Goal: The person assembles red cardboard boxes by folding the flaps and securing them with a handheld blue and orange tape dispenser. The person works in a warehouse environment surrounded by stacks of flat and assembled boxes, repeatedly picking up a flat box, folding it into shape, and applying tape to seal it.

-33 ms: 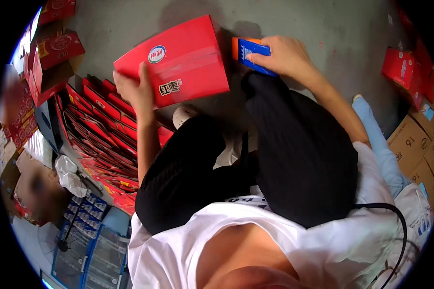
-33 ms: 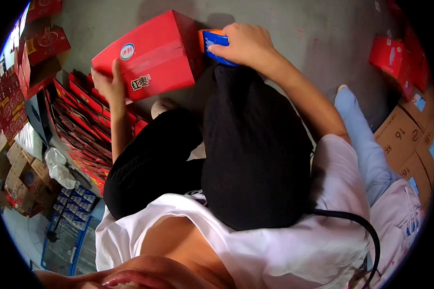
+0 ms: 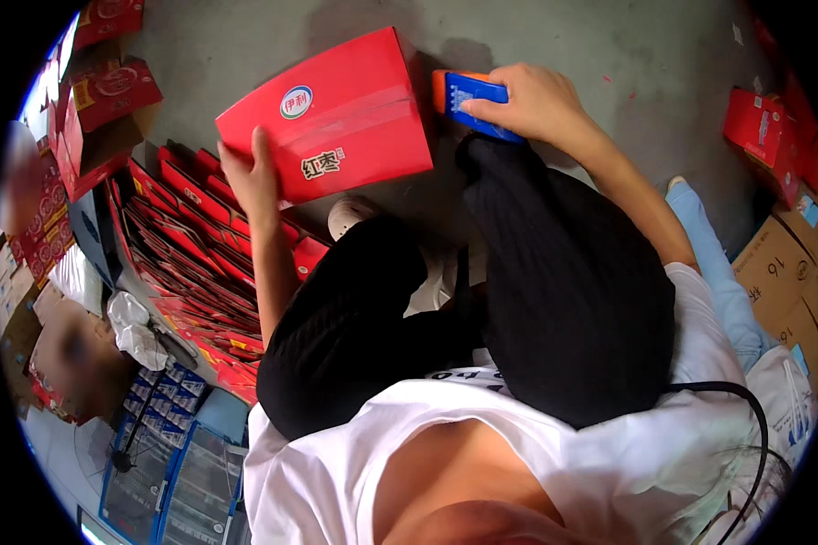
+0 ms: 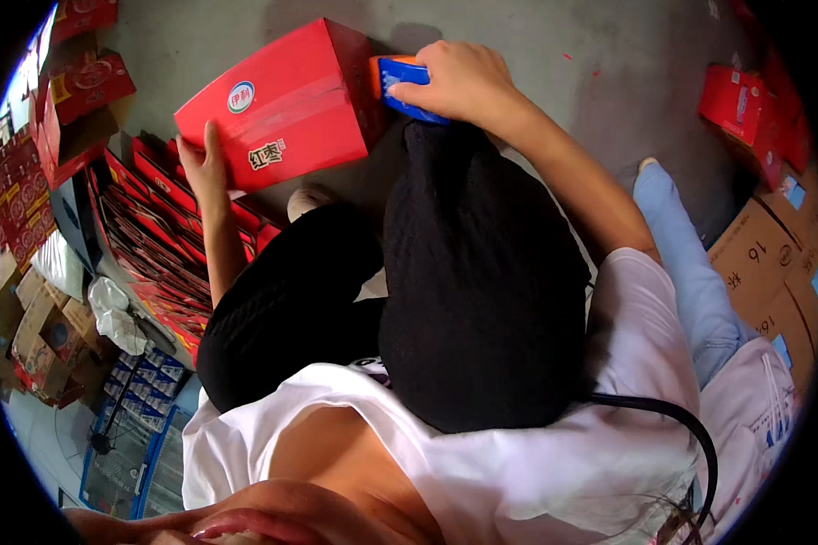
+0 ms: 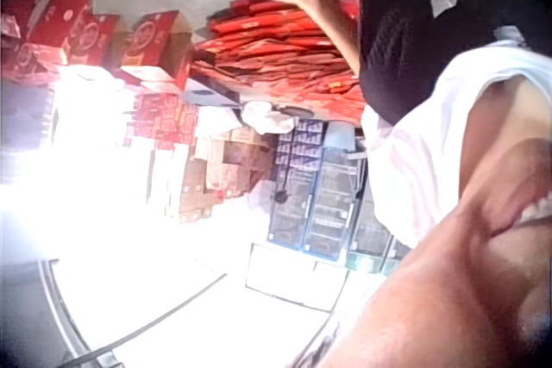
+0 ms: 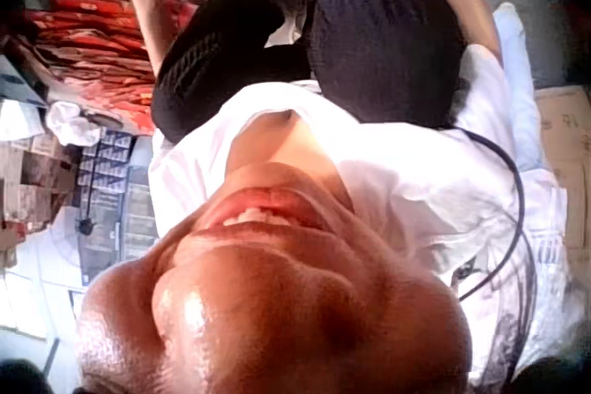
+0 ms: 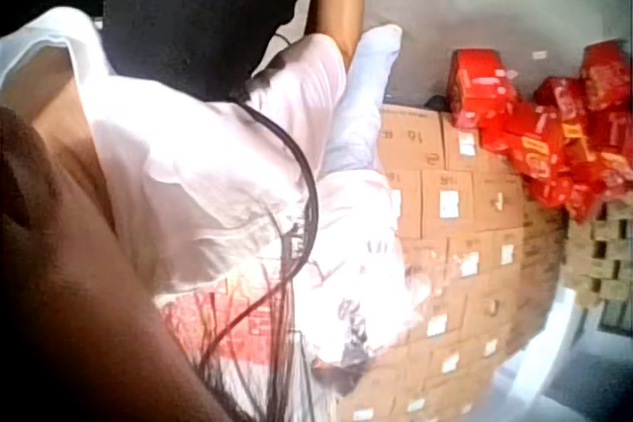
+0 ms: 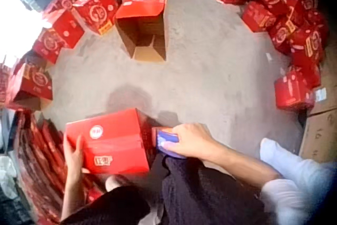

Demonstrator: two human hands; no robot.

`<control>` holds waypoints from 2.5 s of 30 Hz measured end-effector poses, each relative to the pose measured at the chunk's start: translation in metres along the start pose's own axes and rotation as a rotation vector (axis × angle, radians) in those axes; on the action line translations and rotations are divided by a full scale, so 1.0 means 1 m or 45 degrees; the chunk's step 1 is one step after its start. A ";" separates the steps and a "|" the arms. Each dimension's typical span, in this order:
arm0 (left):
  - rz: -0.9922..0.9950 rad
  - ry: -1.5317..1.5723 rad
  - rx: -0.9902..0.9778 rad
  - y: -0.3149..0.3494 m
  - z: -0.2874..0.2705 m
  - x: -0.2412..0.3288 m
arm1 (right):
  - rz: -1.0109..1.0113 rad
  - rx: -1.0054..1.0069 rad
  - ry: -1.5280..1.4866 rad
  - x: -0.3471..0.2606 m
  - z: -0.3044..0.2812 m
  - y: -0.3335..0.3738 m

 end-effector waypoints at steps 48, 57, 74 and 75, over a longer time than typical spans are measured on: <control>-0.361 -1.002 0.286 0.071 -0.173 -0.209 | 0.106 -0.319 -0.933 -0.060 0.040 -0.031; -0.447 -0.840 -0.263 0.133 -0.089 -0.114 | 0.020 -0.408 -0.930 -0.068 0.045 -0.032; -0.697 0.037 -0.260 0.076 -0.190 -0.148 | 0.040 -0.285 -1.040 -0.035 0.030 -0.022; -0.725 0.041 -0.218 0.078 -0.200 -0.135 | 0.037 -0.282 -1.050 -0.035 0.029 -0.022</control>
Point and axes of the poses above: each hand's wrist, its own y-axis away from the middle knuckle, its own z-axis out of the palm, x = y × z, the point moved 9 cm from there along -y, towards the middle knuckle, and after that the axes turned 13 degrees about -z, right-handed, at the moved point
